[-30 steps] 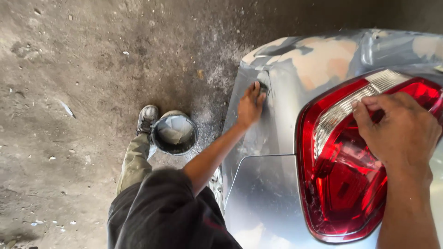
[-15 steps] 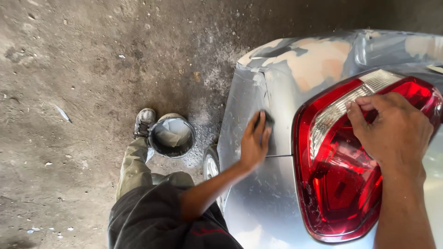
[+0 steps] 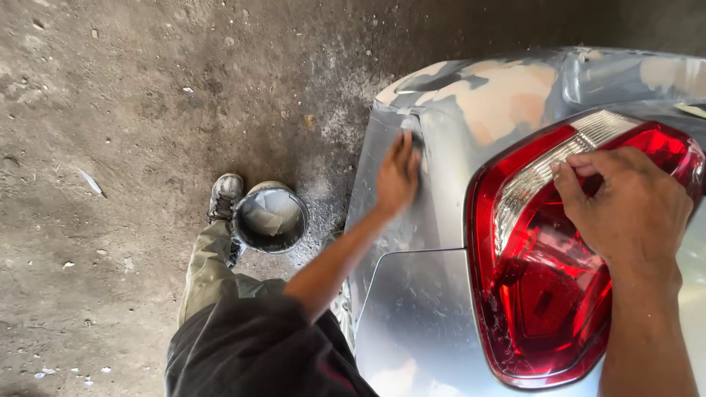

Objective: The person sands the rear bumper of a silver car using a sanding block, repeatedly dipping it into a bucket of water. They work on the area near the taillight and the lower edge of the bumper, occasionally wiping the surface with a cloth.

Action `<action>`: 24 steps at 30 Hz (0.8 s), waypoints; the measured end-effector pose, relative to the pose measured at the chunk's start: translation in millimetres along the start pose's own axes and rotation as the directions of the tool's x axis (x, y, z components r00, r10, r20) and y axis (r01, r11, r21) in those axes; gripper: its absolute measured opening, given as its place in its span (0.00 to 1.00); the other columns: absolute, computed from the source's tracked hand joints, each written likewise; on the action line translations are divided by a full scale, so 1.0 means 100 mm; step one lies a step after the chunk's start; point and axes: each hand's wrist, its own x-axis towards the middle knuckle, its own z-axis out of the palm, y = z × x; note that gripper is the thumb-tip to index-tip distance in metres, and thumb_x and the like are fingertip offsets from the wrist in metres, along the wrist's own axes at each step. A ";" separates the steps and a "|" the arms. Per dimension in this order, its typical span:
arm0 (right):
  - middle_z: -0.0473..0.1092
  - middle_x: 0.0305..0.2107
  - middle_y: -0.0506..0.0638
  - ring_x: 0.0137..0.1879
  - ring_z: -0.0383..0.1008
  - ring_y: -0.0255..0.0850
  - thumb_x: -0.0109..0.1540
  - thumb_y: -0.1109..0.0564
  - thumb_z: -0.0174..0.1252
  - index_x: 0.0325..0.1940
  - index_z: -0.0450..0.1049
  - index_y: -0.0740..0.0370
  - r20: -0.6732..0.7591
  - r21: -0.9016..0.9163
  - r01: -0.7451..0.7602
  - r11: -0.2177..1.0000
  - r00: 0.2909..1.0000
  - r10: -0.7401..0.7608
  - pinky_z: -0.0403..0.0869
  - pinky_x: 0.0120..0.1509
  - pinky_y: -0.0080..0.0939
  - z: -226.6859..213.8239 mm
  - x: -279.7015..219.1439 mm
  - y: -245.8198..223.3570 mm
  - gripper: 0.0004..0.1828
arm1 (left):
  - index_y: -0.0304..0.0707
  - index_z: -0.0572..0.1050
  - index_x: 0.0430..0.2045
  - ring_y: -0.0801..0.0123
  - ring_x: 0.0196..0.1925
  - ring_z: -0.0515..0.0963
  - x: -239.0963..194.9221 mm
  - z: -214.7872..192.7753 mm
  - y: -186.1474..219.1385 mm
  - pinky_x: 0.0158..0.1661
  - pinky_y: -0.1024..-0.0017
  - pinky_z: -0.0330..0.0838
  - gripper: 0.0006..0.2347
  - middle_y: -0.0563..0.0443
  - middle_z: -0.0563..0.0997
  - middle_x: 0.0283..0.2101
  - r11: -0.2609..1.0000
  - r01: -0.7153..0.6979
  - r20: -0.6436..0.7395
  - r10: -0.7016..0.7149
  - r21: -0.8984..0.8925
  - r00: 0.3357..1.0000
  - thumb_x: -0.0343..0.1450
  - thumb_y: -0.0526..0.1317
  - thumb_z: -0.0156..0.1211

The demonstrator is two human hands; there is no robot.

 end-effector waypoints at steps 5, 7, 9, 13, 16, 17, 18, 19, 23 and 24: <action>0.76 0.36 0.49 0.38 0.78 0.49 0.65 0.49 0.70 0.42 0.83 0.56 -0.020 -0.002 0.019 1.000 1.000 -0.019 0.75 0.42 0.48 -0.05 0.06 -0.03 0.09 | 0.30 0.66 0.67 0.37 0.64 0.76 -0.53 -0.09 0.38 0.62 0.53 0.72 0.21 0.26 0.70 0.67 0.995 -0.082 -0.031 0.084 0.059 0.996 0.79 0.41 0.53; 0.77 0.37 0.49 0.39 0.78 0.49 0.66 0.49 0.70 0.42 0.83 0.55 -0.018 0.010 0.001 1.000 1.000 -0.001 0.75 0.43 0.48 0.04 -0.02 0.04 0.10 | 0.30 0.67 0.66 0.36 0.64 0.76 -0.66 -0.08 0.32 0.62 0.53 0.72 0.21 0.27 0.70 0.67 0.994 -0.099 -0.027 0.100 0.056 0.995 0.79 0.41 0.52; 0.77 0.38 0.49 0.40 0.78 0.48 0.66 0.48 0.70 0.43 0.83 0.55 -0.038 0.022 -0.002 1.000 0.999 0.003 0.76 0.44 0.48 0.07 -0.01 0.09 0.10 | 0.31 0.67 0.66 0.36 0.64 0.76 -0.37 -0.02 0.20 0.62 0.53 0.73 0.20 0.27 0.70 0.67 0.990 -0.131 -0.044 0.134 0.054 0.990 0.80 0.42 0.52; 0.77 0.38 0.48 0.39 0.79 0.49 0.65 0.46 0.68 0.43 0.83 0.53 0.002 0.071 -0.053 0.996 0.999 0.053 0.76 0.44 0.49 0.09 -0.03 0.08 0.10 | 0.34 0.66 0.67 0.40 0.62 0.76 0.07 0.03 0.12 0.59 0.59 0.73 0.21 0.28 0.69 0.67 0.986 0.127 0.033 -0.132 0.105 0.991 0.79 0.43 0.49; 0.77 0.38 0.49 0.38 0.79 0.50 0.64 0.46 0.68 0.42 0.83 0.53 0.005 0.069 -0.067 0.995 0.998 0.066 0.76 0.43 0.51 0.06 0.05 0.03 0.10 | 0.30 0.67 0.66 0.37 0.63 0.76 -0.37 -0.06 0.37 0.60 0.56 0.73 0.21 0.27 0.69 0.67 0.996 0.023 0.000 -0.023 0.092 1.000 0.79 0.41 0.50; 0.77 0.37 0.49 0.38 0.79 0.50 0.64 0.46 0.68 0.41 0.83 0.53 0.022 0.069 -0.074 0.995 0.997 0.072 0.76 0.43 0.51 0.05 0.02 0.03 0.10 | 0.27 0.68 0.65 0.35 0.64 0.75 -0.67 -0.09 0.47 0.61 0.53 0.72 0.20 0.25 0.69 0.67 0.994 -0.045 -0.014 0.047 0.099 0.999 0.79 0.41 0.51; 0.77 0.37 0.49 0.38 0.79 0.50 0.64 0.46 0.68 0.41 0.83 0.53 0.027 0.062 -0.082 0.995 0.996 0.081 0.76 0.43 0.51 0.06 0.02 0.04 0.10 | 0.27 0.68 0.65 0.35 0.64 0.75 -0.62 -0.08 0.40 0.61 0.53 0.72 0.20 0.25 0.69 0.67 0.995 -0.043 -0.005 0.044 0.093 0.999 0.79 0.41 0.51; 0.77 0.38 0.49 0.38 0.79 0.50 0.64 0.46 0.67 0.41 0.82 0.53 0.019 0.071 -0.075 0.995 0.997 0.074 0.77 0.42 0.51 0.06 0.04 0.04 0.10 | 0.29 0.67 0.65 0.38 0.64 0.75 -0.51 -0.05 0.33 0.60 0.55 0.72 0.21 0.27 0.68 0.68 0.998 0.013 0.014 -0.014 0.067 1.000 0.78 0.41 0.50; 0.77 0.38 0.49 0.38 0.79 0.50 0.64 0.47 0.66 0.41 0.82 0.54 0.036 0.096 -0.076 0.992 0.997 0.073 0.77 0.42 0.51 0.08 0.04 0.04 0.10 | 0.32 0.66 0.65 0.43 0.64 0.75 0.20 0.06 0.20 0.59 0.60 0.73 0.21 0.30 0.67 0.69 0.980 0.195 0.055 -0.197 0.035 0.979 0.78 0.43 0.48; 0.77 0.38 0.49 0.38 0.79 0.50 0.64 0.47 0.66 0.41 0.82 0.54 0.046 0.097 -0.094 0.991 0.995 0.090 0.77 0.42 0.51 0.05 -0.02 0.05 0.10 | 0.32 0.66 0.65 0.43 0.64 0.75 -0.09 0.04 0.27 0.59 0.60 0.73 0.21 0.30 0.67 0.69 0.979 0.198 0.073 -0.201 0.042 0.977 0.78 0.43 0.48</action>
